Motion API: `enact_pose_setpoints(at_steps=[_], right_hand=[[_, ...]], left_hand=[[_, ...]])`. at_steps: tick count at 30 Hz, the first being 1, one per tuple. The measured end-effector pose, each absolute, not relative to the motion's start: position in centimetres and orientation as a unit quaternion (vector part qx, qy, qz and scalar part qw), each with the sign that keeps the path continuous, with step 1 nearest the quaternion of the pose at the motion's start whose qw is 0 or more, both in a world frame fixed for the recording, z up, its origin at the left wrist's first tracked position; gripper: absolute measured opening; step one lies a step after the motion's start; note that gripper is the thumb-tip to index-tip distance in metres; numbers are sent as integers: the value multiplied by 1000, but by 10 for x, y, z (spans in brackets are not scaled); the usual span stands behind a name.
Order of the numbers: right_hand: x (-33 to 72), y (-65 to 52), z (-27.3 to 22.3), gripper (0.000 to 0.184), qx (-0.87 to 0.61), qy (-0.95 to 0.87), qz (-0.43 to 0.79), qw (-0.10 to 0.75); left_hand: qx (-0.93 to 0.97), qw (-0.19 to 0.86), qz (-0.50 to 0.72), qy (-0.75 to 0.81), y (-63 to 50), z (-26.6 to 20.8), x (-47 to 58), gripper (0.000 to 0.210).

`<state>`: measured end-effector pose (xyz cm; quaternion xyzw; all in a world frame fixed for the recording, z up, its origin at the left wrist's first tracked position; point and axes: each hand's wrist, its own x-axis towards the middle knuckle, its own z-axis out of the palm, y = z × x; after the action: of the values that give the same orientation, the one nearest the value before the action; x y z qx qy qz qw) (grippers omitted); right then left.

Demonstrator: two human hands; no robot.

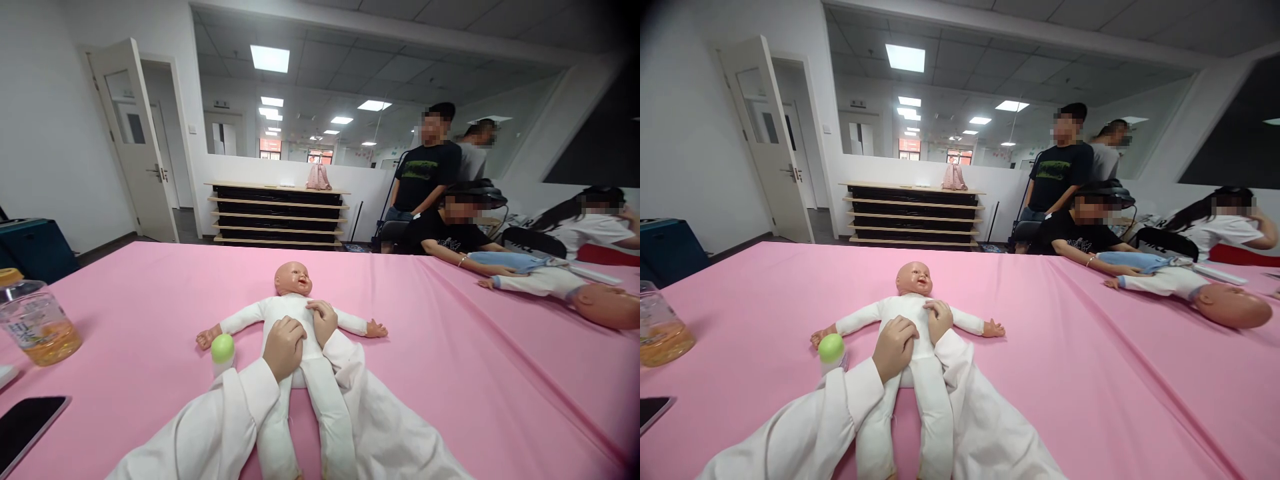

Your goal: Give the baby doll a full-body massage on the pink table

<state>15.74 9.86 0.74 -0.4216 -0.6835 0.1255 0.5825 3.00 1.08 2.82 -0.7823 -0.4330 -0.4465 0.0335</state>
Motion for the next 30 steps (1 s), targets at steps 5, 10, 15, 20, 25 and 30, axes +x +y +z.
enact_pose_setpoints(at_steps=[5, 10, 15, 20, 25, 30], right_hand=[[154, 83, 21, 30, -258, -805, 142, 514], [154, 87, 24, 40, -223, -875, 126, 411], [157, 99, 15, 43, -300, -858, 115, 401], [159, 105, 5, 36, -392, -758, 107, 510], [159, 97, 7, 30, -409, -729, 53, 547], [158, 82, 22, 29, -304, -820, 46, 483]], left_hand=[[-848, 59, -413, -328, 9, 28, 30, 20], [-899, -20, -372, -230, 6, 33, 30, 27], [-886, -59, -378, -262, 6, 36, 30, 34], [-818, -27, -437, -373, 9, 31, 30, 29], [-768, 36, -466, -437, 10, 27, 29, 23], [-818, 47, -442, -364, 7, 29, 28, 22]])
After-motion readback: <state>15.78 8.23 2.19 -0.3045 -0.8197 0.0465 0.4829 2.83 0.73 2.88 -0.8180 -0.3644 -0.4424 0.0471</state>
